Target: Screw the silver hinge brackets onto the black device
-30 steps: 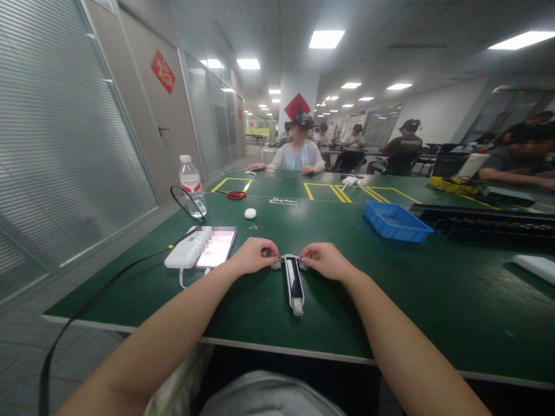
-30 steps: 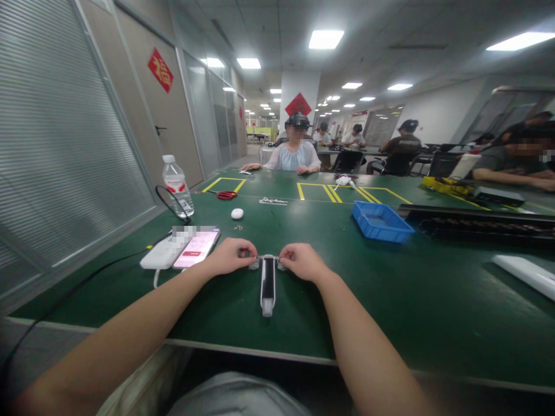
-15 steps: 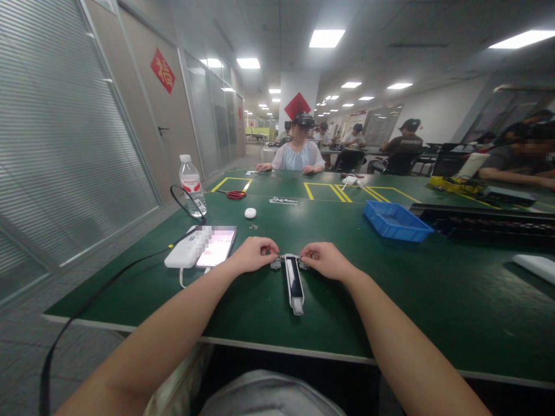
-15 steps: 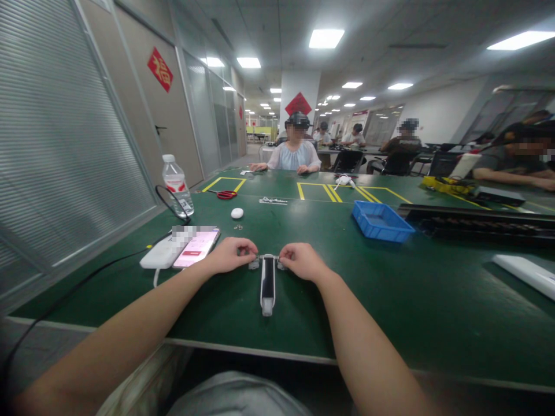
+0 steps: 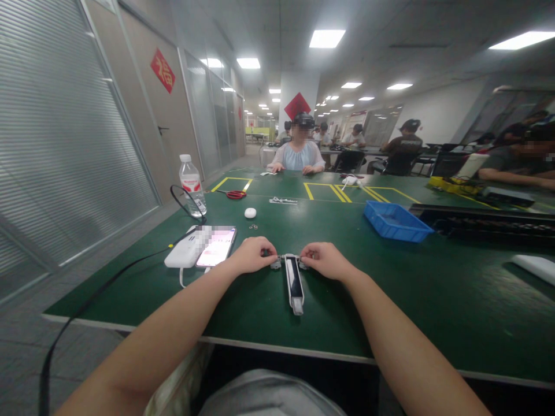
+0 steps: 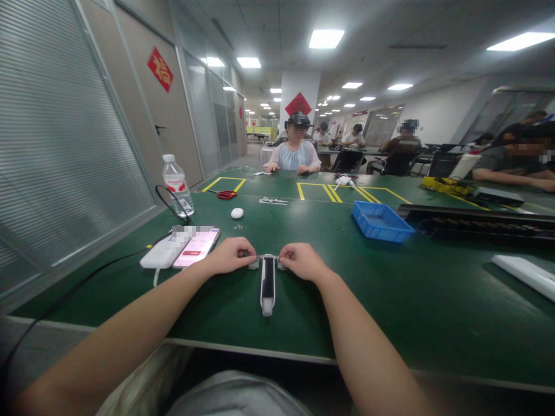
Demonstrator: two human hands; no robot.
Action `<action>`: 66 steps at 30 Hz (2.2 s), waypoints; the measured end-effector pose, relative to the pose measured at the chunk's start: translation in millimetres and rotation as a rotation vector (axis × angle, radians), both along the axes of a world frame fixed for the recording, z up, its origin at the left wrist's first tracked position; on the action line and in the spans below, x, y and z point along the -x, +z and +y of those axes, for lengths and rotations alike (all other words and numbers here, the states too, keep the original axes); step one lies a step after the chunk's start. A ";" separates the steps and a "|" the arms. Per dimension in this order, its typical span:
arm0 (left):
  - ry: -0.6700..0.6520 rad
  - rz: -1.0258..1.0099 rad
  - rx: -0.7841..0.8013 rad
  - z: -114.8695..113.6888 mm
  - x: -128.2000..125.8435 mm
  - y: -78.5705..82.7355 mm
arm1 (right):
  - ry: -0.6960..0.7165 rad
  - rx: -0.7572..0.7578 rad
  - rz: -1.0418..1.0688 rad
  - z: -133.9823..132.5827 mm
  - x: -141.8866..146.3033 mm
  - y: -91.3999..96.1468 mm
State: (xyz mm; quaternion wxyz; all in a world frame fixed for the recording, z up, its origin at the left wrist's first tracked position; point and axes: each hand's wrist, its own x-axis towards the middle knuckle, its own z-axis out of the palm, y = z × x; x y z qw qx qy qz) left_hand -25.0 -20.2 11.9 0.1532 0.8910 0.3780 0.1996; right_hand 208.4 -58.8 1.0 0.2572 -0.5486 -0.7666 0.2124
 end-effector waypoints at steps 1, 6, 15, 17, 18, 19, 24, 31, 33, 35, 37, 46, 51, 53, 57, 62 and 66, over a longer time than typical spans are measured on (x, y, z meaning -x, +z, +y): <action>0.006 -0.003 0.005 -0.5 -0.3 0.5 | 0.000 0.004 0.006 0.0 0.1 0.0; 0.020 -0.024 0.019 -2.1 -0.9 1.7 | -0.004 0.021 0.018 -1.3 1.2 1.6; 0.013 -0.046 0.029 0.0 0.0 -1.1 | 0.002 0.021 0.013 -0.3 0.3 -0.2; 0.015 -0.051 0.035 0.0 -0.3 -1.0 | -0.001 0.019 0.005 -0.8 0.6 0.3; 0.016 -0.051 0.037 -0.2 -0.3 -0.7 | -0.004 0.019 0.001 -1.1 0.8 0.7; 0.017 -0.050 0.041 -0.4 -0.3 -0.3 | -0.006 0.018 -0.003 -1.5 1.0 1.2; 0.001 0.008 0.041 -1.5 0.2 1.0 | -0.008 0.010 -0.019 -2.0 1.6 3.0; -0.026 0.054 -0.032 -1.6 0.3 0.4 | -0.003 0.007 -0.006 1.0 0.0 -1.2; -0.016 0.059 -0.035 -2.2 -0.1 0.7 | -0.004 0.006 -0.002 1.4 -0.3 -2.1; -0.015 0.063 -0.037 -2.7 -0.3 0.9 | -0.003 0.002 -0.002 1.1 -0.1 -2.1; -0.022 0.058 -0.048 -2.9 -0.3 0.8 | -0.005 0.002 -0.005 0.5 0.3 -1.1; 0.004 0.041 -0.055 -4.5 -0.1 2.5 | -0.015 0.014 -0.021 -2.0 1.8 3.0; -0.004 0.038 -0.047 -5.7 -0.6 4.6 | -0.013 0.013 -0.008 -1.5 1.7 2.1; -0.005 0.034 -0.046 -4.4 -0.4 3.0 | -0.014 0.008 -0.018 -1.3 1.6 1.9; -0.011 0.010 -0.050 -0.2 0.0 -2.3 | -0.006 0.007 -0.026 -0.8 1.2 1.4; -0.020 -0.002 -0.050 1.0 -0.4 -3.4 | -0.001 0.014 -0.013 -0.3 0.8 0.7; -0.020 -0.003 -0.042 1.0 -0.2 -3.1 | -0.008 0.018 -0.017 -1.1 0.9 2.1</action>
